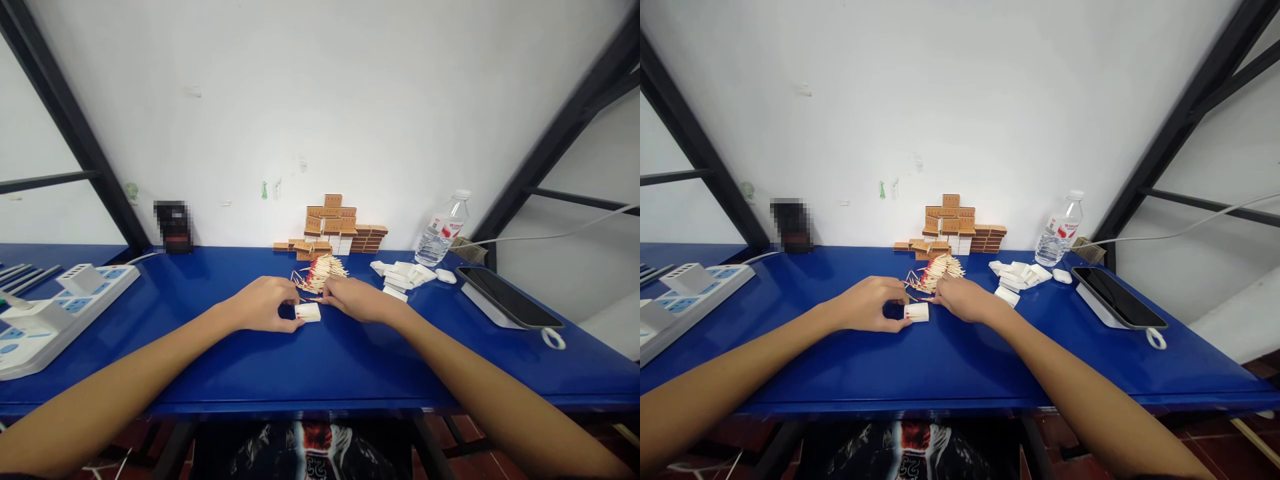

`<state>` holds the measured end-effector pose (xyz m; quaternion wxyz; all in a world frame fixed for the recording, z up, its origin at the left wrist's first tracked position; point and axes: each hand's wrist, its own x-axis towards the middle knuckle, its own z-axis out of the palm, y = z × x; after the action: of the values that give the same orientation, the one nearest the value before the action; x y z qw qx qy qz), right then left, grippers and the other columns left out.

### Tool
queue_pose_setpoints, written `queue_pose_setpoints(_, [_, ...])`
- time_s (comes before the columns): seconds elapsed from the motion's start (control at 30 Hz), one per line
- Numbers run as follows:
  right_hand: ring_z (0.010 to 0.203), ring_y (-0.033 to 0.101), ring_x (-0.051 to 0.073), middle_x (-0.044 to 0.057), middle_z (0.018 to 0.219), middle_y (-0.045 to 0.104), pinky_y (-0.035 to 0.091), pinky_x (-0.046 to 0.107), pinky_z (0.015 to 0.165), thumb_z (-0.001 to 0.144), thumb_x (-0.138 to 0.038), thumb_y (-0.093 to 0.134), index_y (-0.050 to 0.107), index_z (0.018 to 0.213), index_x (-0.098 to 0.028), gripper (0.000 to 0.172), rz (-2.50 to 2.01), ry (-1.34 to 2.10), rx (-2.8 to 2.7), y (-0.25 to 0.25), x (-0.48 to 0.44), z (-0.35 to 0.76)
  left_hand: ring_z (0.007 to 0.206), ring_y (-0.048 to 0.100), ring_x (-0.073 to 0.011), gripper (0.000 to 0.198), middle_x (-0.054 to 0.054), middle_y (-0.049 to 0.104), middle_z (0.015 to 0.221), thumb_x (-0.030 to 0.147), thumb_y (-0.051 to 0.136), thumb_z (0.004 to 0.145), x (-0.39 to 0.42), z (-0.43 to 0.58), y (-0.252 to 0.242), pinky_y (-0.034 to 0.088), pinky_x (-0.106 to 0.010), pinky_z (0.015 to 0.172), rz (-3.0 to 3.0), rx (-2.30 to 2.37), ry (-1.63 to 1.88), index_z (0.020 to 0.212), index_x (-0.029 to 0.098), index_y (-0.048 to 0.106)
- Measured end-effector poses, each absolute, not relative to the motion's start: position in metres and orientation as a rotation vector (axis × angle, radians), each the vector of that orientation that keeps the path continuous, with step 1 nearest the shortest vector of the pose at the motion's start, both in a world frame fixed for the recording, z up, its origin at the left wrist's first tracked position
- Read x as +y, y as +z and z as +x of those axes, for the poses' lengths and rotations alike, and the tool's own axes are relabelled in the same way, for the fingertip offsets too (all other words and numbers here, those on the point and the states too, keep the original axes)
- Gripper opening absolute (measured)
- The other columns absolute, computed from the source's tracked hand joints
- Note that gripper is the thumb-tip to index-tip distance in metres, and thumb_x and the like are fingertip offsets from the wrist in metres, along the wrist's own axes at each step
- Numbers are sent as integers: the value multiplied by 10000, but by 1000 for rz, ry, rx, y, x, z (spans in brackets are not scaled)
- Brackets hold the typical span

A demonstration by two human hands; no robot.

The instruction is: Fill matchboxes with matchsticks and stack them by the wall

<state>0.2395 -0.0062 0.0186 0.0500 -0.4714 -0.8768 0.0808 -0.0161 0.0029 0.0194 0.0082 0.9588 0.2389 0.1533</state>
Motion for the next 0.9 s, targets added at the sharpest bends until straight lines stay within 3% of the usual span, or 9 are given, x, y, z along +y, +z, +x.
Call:
queue_pose_setpoints(0.43, [823, 570, 188, 51, 942, 668, 421, 290, 725, 1069, -323, 520, 613, 990, -191, 180, -1151, 614, -2543, 29, -12, 241, 773, 651, -188, 262, -28, 710, 832, 452, 706, 862, 6, -17, 17, 468, -316, 707, 2936, 791, 507, 851, 192, 730])
queue_pose_setpoints(0.9, [845, 573, 191, 65, 968, 668, 407, 297, 750, 1025, -226, 601, 630, 999, -179, 61, -1111, 438, -2636, 17, -16, 228, 792, 662, -197, 277, -43, 718, 866, 467, 714, 874, 8, -17, 15, 461, -306, 711, 2933, 789, 476, 854, 190, 723])
